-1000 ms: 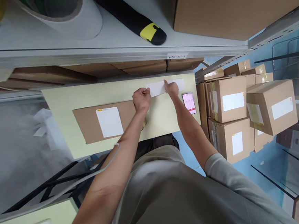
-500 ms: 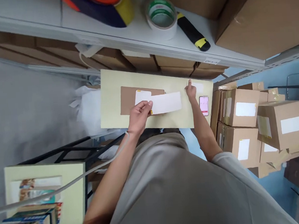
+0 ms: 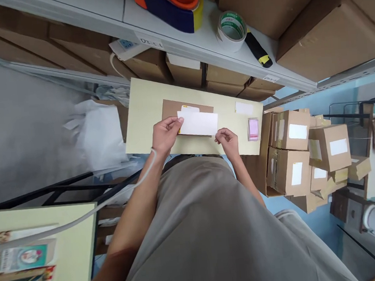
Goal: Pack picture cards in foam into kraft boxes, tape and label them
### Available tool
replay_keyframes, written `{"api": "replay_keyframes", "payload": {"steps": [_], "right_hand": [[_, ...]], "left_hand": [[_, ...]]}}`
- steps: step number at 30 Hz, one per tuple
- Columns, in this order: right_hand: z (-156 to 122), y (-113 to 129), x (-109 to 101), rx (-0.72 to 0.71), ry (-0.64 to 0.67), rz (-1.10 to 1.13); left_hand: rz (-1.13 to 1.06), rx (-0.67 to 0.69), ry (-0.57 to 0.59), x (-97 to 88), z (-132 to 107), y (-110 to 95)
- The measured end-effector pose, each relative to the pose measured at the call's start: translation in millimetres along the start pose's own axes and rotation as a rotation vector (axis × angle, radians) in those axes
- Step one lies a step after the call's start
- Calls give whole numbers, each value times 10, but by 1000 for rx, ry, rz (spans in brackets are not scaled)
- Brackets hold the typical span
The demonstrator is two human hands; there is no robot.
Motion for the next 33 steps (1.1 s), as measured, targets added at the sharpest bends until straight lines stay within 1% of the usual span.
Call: {"api": "replay_keyframes", "payload": {"steps": [2, 3, 5, 6, 7, 8, 10, 12, 14, 17, 22, 28, 33], "right_hand": [[-10, 60, 80, -30, -28, -33], [-21, 97, 120, -51, -45, -48], [-53, 174, 220, -98, -64, -81], [-69, 210, 285, -121, -62, -101], [-83, 242, 360, -142, -54, -120], [-95, 268, 443, -162, -42, -136], [-113, 315, 610, -211, -25, -153], [-129, 359, 763, -269, -19, -154], [-143, 394, 888, -312, -14, -167], [-156, 414, 1014, -308, -3, -217], [-194, 487, 1118, -289, -1, -241], [-250, 613, 1211, -243, -22, -264], [-262, 630, 1258, -241, -24, -253]], "left_hand": [[50, 68, -13, -62, 15, -72], [91, 127, -41, -93, -9, -137], [194, 279, -95, -111, -132, -307], [239, 352, -91, -80, -221, -391], [270, 411, -59, -24, -315, -458], [273, 443, 9, 54, -403, -499], [194, 438, 149, 187, -540, -516], [71, 393, 218, 231, -604, -495], [-22, 350, 240, 202, -603, -471], [-72, 306, 270, 107, -561, -464], [-88, 268, 312, -28, -555, -500], [-111, 253, 379, -77, -546, -537], [-115, 265, 392, -124, -513, -574]]}}
Point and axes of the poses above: each hand's wrist, its own z-axis towards the middle knuckle, its own x-axis out of the palm, y = z × x, the point moved 7 cm from there along z, towards the middle knuckle, and after that the axes turned 6 degrees about y, right-handed, at the moved point
